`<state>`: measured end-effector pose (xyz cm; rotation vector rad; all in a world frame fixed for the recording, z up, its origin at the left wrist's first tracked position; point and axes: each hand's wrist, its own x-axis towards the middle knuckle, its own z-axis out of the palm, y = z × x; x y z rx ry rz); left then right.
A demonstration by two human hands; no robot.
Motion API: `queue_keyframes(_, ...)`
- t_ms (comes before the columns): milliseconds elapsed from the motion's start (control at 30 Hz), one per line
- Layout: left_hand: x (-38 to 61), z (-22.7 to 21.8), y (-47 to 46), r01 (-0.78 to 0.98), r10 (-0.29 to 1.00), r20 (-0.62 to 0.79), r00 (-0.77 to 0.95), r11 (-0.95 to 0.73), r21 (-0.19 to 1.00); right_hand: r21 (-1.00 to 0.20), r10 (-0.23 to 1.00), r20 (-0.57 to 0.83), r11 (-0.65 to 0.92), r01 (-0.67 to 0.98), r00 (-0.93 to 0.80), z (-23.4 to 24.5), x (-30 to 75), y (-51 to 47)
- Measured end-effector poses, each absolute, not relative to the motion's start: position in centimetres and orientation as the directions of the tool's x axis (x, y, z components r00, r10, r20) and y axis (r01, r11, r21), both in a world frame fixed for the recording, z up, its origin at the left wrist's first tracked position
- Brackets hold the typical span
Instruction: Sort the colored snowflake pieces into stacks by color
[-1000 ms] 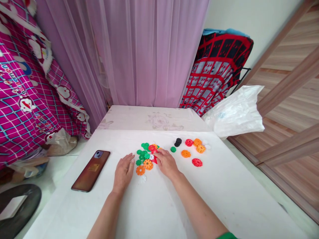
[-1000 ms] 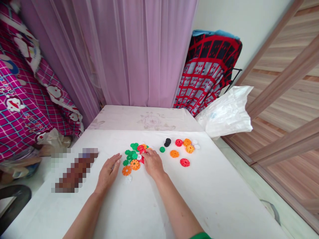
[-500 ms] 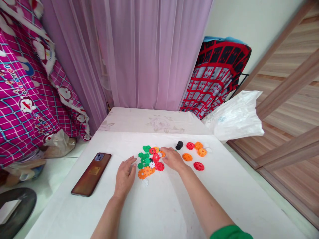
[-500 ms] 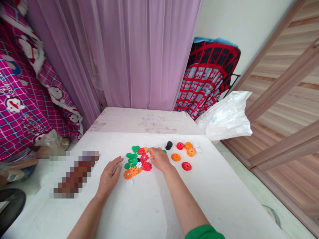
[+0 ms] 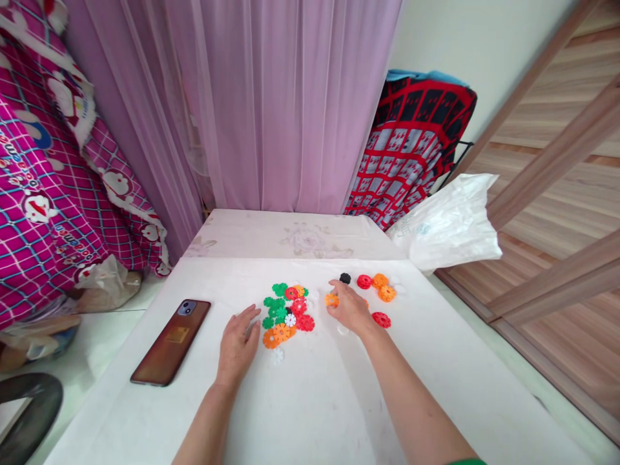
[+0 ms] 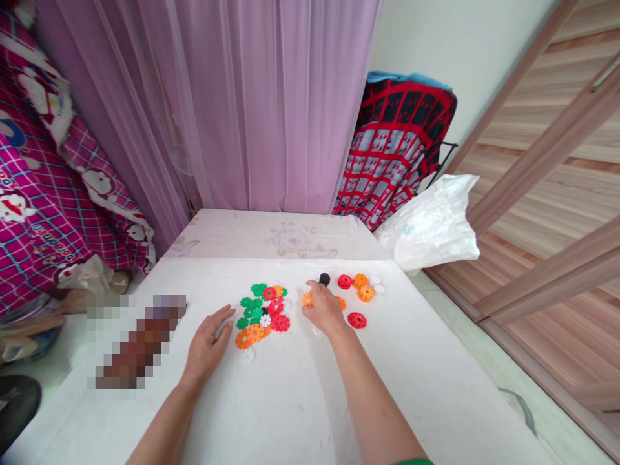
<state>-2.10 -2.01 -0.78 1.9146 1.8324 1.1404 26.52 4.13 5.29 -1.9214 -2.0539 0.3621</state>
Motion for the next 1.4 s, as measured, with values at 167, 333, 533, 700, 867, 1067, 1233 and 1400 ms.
queue_keyframes(167,-2.3,-1.1,-1.8,0.744,0.926,0.369,-0.079,-0.191,0.640,-0.404,0.990,0.069,-0.084,0.911,0.122,6.0,32.7,3.9)
queue_keyframes(333,-2.4,-1.1,-1.7,0.751,0.929,0.364,-0.067,-0.194,0.632,-0.378,0.990,0.011,-0.127,0.917,0.142,5.4,35.1,3.7)
queue_keyframes(533,-2.6,-1.3,-1.7,0.750,0.925,0.374,-0.064,-0.203,0.630,-0.397,0.994,-0.009,-0.104,0.912,0.109,4.5,34.4,3.9)
queue_keyframes(700,-2.6,-1.2,-1.8,0.751,0.928,0.366,-0.071,-0.192,0.632,-0.373,0.994,-0.017,-0.107,0.922,0.109,4.7,34.1,3.7)
queue_keyframes(867,-2.5,-1.1,-1.8,0.757,0.924,0.376,-0.071,-0.195,0.624,-0.263,0.994,-0.032,-0.106,0.959,0.101,5.1,33.8,3.5)
queue_keyframes(1067,-2.6,-1.0,-1.8,0.749,0.920,0.384,-0.074,-0.203,0.631,-0.235,0.995,-0.057,-0.095,0.967,0.084,5.5,32.9,3.8)
queue_keyframes(1233,-2.5,-0.9,-1.9,0.749,0.922,0.381,-0.074,-0.201,0.632,-0.180,0.991,-0.047,-0.133,0.975,0.126,6.8,32.6,3.2)
queue_keyframes(1400,-2.4,-1.1,-1.8,0.753,0.921,0.382,-0.072,-0.201,0.626,-0.200,0.990,0.106,0.117,0.973,-0.098,8.2,28.9,3.7)
